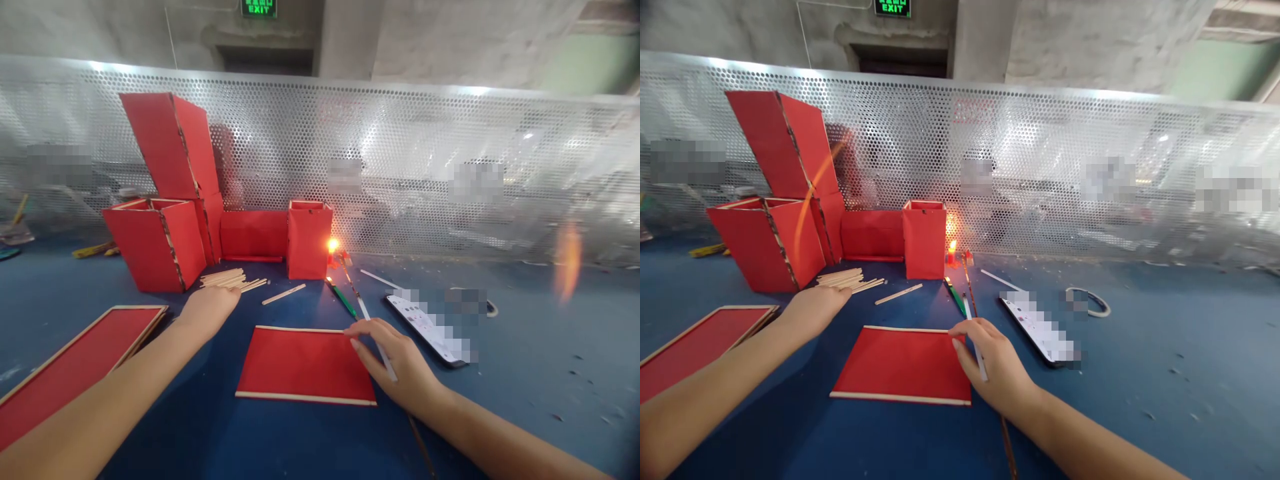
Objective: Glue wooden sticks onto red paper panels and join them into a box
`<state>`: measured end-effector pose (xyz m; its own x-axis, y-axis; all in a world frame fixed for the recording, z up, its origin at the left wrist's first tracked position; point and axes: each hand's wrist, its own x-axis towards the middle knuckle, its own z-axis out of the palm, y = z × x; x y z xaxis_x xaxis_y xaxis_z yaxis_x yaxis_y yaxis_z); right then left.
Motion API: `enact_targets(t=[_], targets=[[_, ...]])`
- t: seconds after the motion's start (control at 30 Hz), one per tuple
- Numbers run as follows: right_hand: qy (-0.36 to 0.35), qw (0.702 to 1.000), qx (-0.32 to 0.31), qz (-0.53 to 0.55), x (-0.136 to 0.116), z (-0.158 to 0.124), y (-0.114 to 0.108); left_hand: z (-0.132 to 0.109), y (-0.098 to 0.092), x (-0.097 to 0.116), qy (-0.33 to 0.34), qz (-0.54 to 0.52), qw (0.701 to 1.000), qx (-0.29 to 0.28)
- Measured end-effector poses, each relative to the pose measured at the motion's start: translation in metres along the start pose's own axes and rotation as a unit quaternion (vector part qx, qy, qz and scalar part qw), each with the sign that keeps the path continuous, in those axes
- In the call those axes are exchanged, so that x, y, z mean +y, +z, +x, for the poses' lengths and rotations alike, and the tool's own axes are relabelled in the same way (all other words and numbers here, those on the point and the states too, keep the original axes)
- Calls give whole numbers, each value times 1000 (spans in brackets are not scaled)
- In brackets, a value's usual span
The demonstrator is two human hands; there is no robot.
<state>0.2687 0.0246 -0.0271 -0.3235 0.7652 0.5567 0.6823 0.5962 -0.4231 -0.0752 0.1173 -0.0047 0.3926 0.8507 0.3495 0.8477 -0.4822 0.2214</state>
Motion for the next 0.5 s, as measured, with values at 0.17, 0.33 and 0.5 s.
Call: enact_targets(t=[0.17, 0.33, 0.5], targets=[[40, 998, -45, -15, 6, 4, 2, -6, 1, 23, 47, 9, 999, -1], [47, 996, -71, -12, 4, 7, 1, -12, 14, 64, 133, -31, 989, -57], [22, 996, -79, -17, 3, 5, -1, -7, 27, 79, 173, -45, 981, -76]])
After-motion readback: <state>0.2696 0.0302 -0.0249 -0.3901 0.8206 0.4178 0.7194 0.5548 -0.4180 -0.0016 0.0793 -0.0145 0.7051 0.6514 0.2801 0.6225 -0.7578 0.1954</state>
